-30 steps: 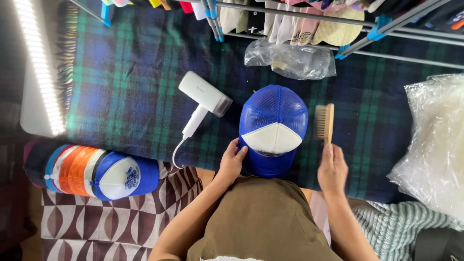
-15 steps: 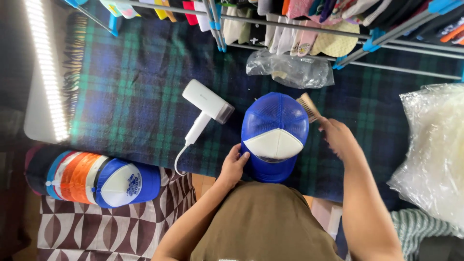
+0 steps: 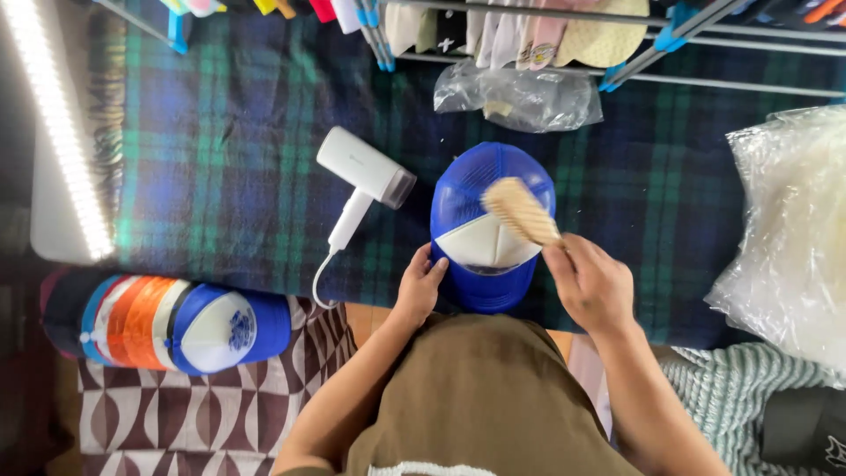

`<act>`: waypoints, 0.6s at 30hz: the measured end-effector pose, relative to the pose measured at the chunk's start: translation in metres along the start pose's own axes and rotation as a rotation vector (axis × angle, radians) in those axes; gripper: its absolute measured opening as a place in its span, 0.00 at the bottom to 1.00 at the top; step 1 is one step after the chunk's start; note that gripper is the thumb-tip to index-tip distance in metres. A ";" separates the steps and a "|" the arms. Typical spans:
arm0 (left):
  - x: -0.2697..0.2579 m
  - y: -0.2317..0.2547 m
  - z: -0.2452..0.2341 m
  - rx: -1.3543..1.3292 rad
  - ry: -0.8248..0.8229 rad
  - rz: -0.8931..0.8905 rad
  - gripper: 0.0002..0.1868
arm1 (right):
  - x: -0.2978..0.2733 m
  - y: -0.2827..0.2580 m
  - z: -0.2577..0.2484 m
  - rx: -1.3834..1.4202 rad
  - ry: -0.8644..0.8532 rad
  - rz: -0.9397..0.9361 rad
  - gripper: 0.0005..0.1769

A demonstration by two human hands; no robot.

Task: The person is cleaning a blue and white mesh cap by brushing it thoroughly with a wooden brush.

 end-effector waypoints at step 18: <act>-0.071 0.155 0.048 -0.253 -0.099 0.731 0.33 | 0.009 -0.107 0.030 0.543 0.150 -0.223 0.06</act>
Point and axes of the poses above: each hand's wrist, its own x-axis towards the middle knuckle, its own z-axis out of the palm, y = z × x, the point moved 3 cm from there along x, towards the middle knuckle, and after that the axes turned 12 degrees about x, right-handed, at the moved point
